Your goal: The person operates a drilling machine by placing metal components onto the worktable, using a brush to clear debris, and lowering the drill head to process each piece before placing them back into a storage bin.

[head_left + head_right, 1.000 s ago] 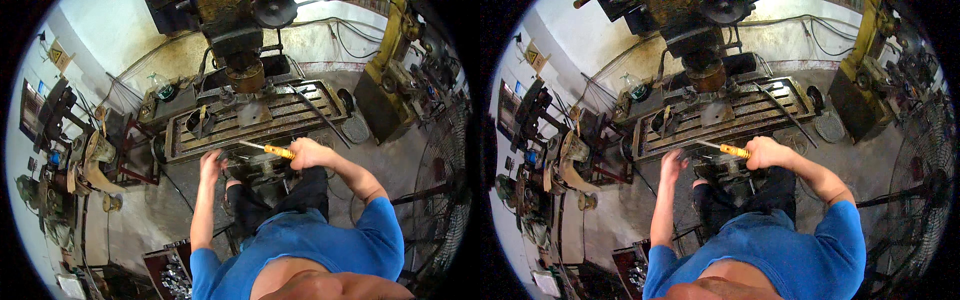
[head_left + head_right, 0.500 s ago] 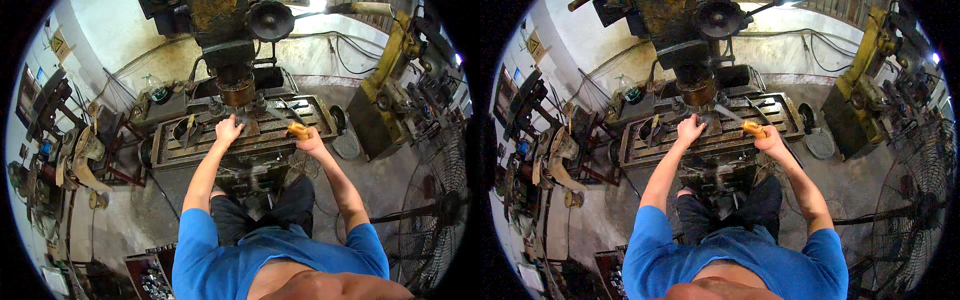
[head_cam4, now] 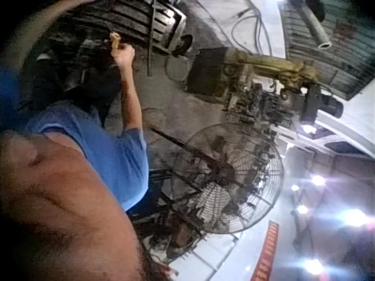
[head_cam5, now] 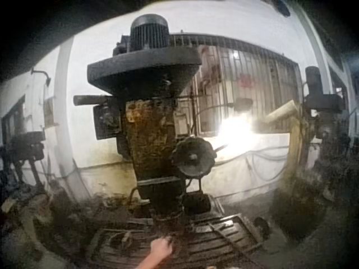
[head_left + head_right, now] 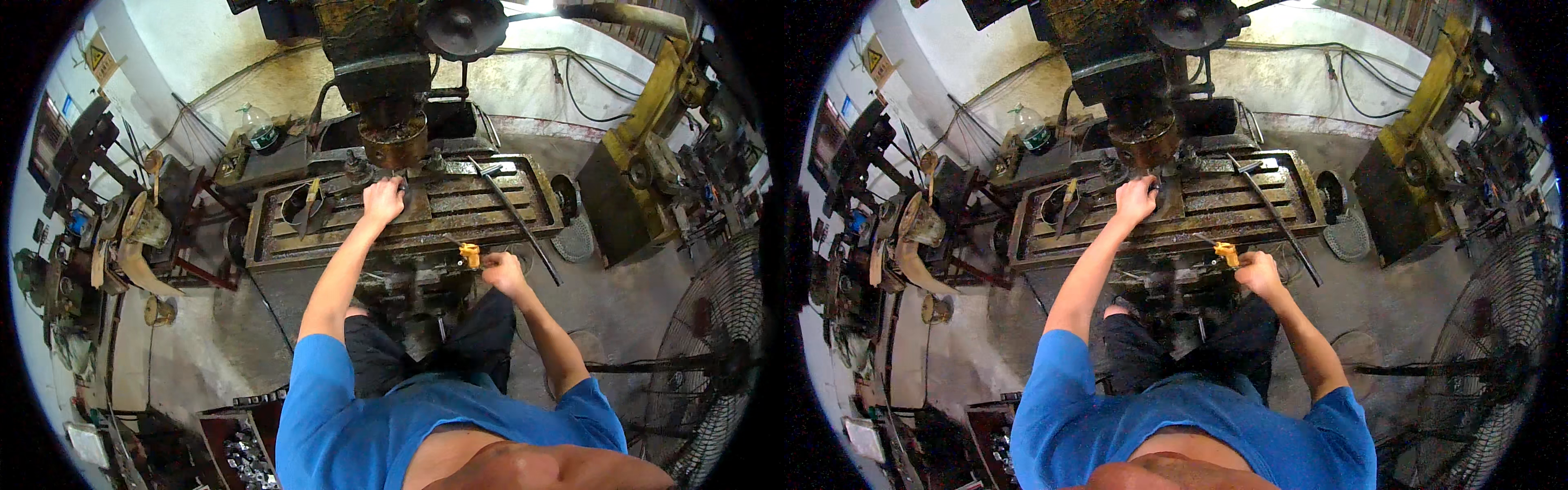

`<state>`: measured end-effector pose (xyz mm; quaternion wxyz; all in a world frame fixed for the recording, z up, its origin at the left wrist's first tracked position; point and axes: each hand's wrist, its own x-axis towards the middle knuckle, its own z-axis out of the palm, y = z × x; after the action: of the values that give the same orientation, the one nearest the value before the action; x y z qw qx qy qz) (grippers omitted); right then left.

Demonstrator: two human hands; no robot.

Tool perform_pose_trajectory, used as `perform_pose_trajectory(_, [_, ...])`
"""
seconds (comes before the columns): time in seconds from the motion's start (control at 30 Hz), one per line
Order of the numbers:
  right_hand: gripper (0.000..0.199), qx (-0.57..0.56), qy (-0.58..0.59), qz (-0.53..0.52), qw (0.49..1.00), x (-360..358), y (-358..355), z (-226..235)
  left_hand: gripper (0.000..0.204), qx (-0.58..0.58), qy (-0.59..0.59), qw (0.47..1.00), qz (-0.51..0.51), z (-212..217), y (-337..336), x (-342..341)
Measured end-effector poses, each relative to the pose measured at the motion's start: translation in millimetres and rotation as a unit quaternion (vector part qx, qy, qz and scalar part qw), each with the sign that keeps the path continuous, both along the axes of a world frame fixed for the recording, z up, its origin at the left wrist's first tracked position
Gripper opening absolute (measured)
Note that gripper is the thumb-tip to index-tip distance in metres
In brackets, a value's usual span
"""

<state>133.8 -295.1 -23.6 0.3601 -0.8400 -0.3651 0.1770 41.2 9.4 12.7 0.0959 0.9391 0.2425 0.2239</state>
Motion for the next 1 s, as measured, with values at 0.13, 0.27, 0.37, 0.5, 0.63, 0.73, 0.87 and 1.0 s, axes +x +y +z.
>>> perform_pose_trajectory(0.13, [0.037, 0.036, 0.04, 0.015, 0.998, 10.5, -28.3, 8.7, 0.028, 0.001, -0.025, 1.0, 0.016, -9.8, 3.1, 14.1])
perform_pose_trajectory(0.27, [0.039, 0.106, 0.029, -0.008, 0.994, 24.0, -43.1, 97.6, 0.03, -0.084, -0.047, 0.986, 0.138, -10.7, 3.3, 17.1])
perform_pose_trajectory(0.37, [0.041, 0.383, -0.119, -0.013, 0.916, 84.8, -28.4, 178.9, 0.033, -0.089, -0.042, 0.989, 0.113, -13.7, 14.6, 17.4])
perform_pose_trajectory(0.5, [0.043, 0.579, -0.231, 0.084, 0.778, 95.9, -11.0, 367.2, 0.036, -0.111, -0.006, 0.988, 0.108, -10.4, 23.8, 20.4])
perform_pose_trajectory(0.63, [0.051, 0.64, -0.114, 0.187, 0.736, 89.4, -1.4, 417.5, 0.04, -0.13, -0.034, 0.985, 0.113, -15.0, 30.6, 19.5])
perform_pose_trajectory(0.73, [0.053, 0.616, -0.155, 0.219, 0.74, 103.8, -29.8, 373.2, 0.043, -0.133, -0.038, 0.984, 0.111, -19.7, 33.0, 30.0])
perform_pose_trajectory(0.87, [0.052, 0.589, -0.218, 0.105, 0.771, 67.0, -35.9, 287.7, 0.044, -0.132, -0.035, 0.982, 0.13, -16.7, 31.5, 18.1])
perform_pose_trajectory(1.0, [0.04, 0.591, -0.22, 0.106, 0.769, 61.9, -35.2, 280.0, 0.043, -0.136, -0.058, 0.982, 0.116, -20.8, 31.1, 21.3])
